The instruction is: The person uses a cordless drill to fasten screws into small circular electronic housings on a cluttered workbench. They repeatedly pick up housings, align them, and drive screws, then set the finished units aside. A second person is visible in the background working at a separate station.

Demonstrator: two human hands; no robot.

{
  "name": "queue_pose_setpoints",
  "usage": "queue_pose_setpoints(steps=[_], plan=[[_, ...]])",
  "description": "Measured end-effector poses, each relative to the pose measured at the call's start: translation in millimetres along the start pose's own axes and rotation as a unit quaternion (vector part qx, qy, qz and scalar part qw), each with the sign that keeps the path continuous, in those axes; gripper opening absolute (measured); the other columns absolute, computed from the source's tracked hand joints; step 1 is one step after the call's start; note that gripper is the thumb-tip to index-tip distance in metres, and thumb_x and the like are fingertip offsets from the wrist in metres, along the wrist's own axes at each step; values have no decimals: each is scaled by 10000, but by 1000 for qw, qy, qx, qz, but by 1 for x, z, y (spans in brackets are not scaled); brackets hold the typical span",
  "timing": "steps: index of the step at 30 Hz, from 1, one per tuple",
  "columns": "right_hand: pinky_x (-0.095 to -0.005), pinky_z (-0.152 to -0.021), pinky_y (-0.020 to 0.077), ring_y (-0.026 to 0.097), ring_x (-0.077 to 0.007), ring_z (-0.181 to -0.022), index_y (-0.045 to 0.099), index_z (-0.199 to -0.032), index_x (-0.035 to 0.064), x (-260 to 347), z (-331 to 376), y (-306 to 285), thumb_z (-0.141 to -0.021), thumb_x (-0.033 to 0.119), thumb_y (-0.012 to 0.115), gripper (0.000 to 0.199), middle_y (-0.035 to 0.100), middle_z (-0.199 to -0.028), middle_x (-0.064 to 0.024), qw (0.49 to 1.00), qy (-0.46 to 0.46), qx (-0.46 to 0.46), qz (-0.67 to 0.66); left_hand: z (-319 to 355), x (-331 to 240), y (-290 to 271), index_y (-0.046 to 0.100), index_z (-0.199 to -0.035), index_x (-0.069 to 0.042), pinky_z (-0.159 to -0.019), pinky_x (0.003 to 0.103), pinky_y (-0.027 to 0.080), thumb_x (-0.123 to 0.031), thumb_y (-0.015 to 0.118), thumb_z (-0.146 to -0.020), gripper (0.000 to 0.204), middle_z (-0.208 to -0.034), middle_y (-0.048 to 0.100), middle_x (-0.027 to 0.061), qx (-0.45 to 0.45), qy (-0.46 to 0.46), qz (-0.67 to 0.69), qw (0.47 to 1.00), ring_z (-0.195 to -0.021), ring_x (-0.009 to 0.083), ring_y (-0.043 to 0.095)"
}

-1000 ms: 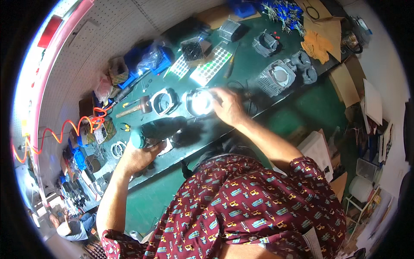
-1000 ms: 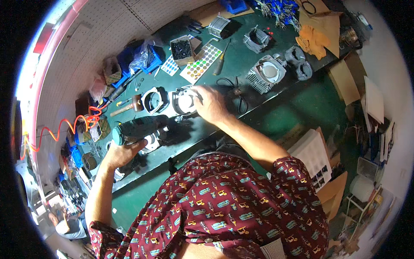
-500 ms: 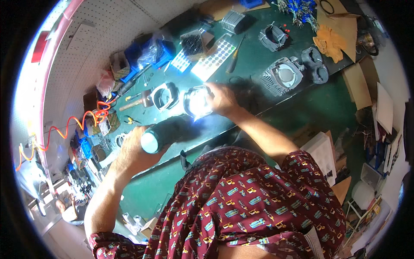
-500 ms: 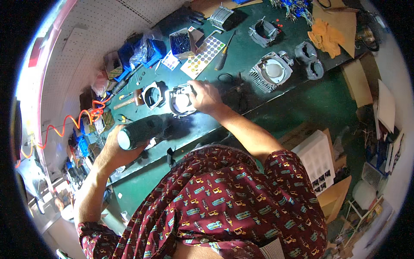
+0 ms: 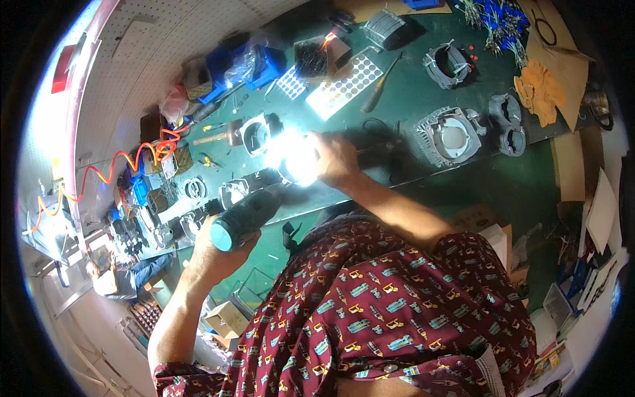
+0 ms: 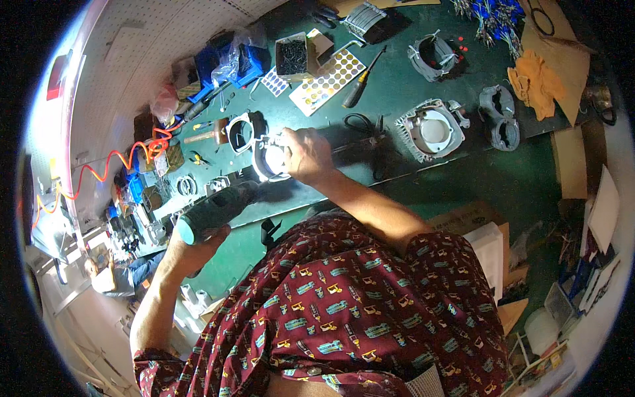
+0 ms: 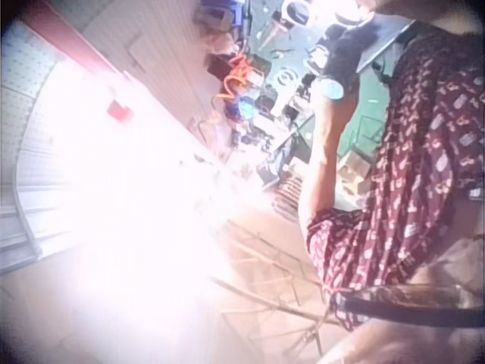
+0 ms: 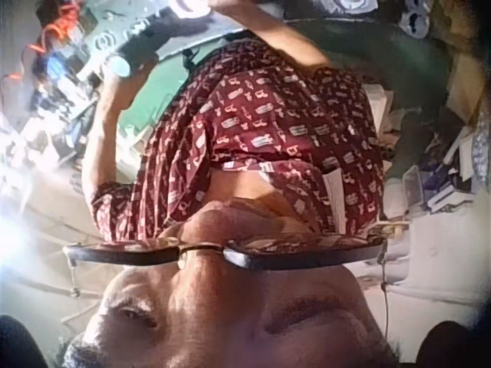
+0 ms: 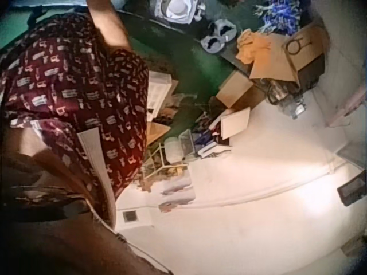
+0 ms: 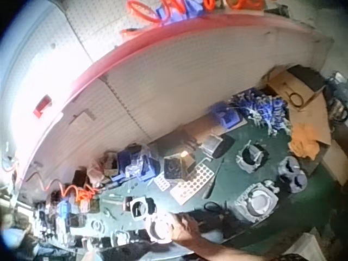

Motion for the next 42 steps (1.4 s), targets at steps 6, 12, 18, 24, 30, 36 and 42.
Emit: queue_pose_setpoints(steps=[6, 12, 18, 24, 30, 36, 42], plan=[[-493, -782, 509, 629, -364, -878, 619, -1200, 73, -9, -1, 3, -821, 179, 645, 395, 666, -929, -172, 1000, 21, 9, 8, -8, -23, -10, 722, -971, -50, -687, 373, 570, -169, 768, -795, 217, -796, 723, 160, 28, -38, -31, 998, -751, 285, 732], [-488, -800, 512, 629, -373, -915, 611, -1211, 89, 7, -3, 7, -847, 204, 623, 382, 675, -975, -185, 994, 67, 85, 12, -8, 4, -11, 720, -997, -50, -713, 362, 569, -158, 755, -811, 218, -818, 730, 148, 26, -3, -9, 1000, -756, 264, 725], [-595, -985, 422, 543, -442, -1185, 446, -1361, 43, 37, -10, 17, -917, 287, 500, 509, 606, -1257, -242, 968, 107, 223, 32, -9, 47, -22, 648, -1257, -58, -892, 318, 527, -24, 707, -865, 398, -1143, 721, 98, 53, -18, 103, 993, -1026, 143, 652], [-564, -977, 450, 561, -452, -1157, 464, -1296, -23, 62, -34, 22, -898, 248, 470, 481, 579, -1283, -279, 951, 134, 276, 46, -21, 73, -57, 670, -975, -70, -590, 309, 474, -200, 731, -878, 173, -738, 621, 3, 55, -120, 127, 983, -656, 108, 557], [-579, -943, 453, 584, -459, -1102, 481, -1241, -51, 65, -44, 37, -864, 178, 481, 442, 610, -1204, -291, 949, 96, 289, 79, -40, 85, -76, 676, -902, -68, -632, 317, 482, -265, 747, -874, 211, -718, 649, 13, 97, -170, 78, 978, -651, 117, 573], [-576, -944, 450, 576, -456, -1117, 482, -1240, -54, 70, -40, 38, -852, 148, 477, 438, 609, -1198, -300, 953, 105, 272, 78, -44, 76, -83, 685, -932, -78, -644, 320, 487, -262, 766, -865, 213, -737, 654, 19, 103, -160, 109, 976, -673, 123, 576], [-583, -938, 457, 572, -458, -1137, 462, -1284, -38, 75, -34, 37, -880, 169, 468, 454, 610, -1206, -304, 949, 109, 285, 71, -33, 84, -79, 675, -1018, -78, -652, 325, 507, -220, 766, -859, 231, -772, 651, 23, 79, -141, 87, 983, -688, 127, 580]])
Point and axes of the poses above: each hand's wrist, its own z-axis away from the middle knuckle, its own y-axis out of the palm, x = y × z, the point moved 1 cm from there along -z, towards the middle knuckle
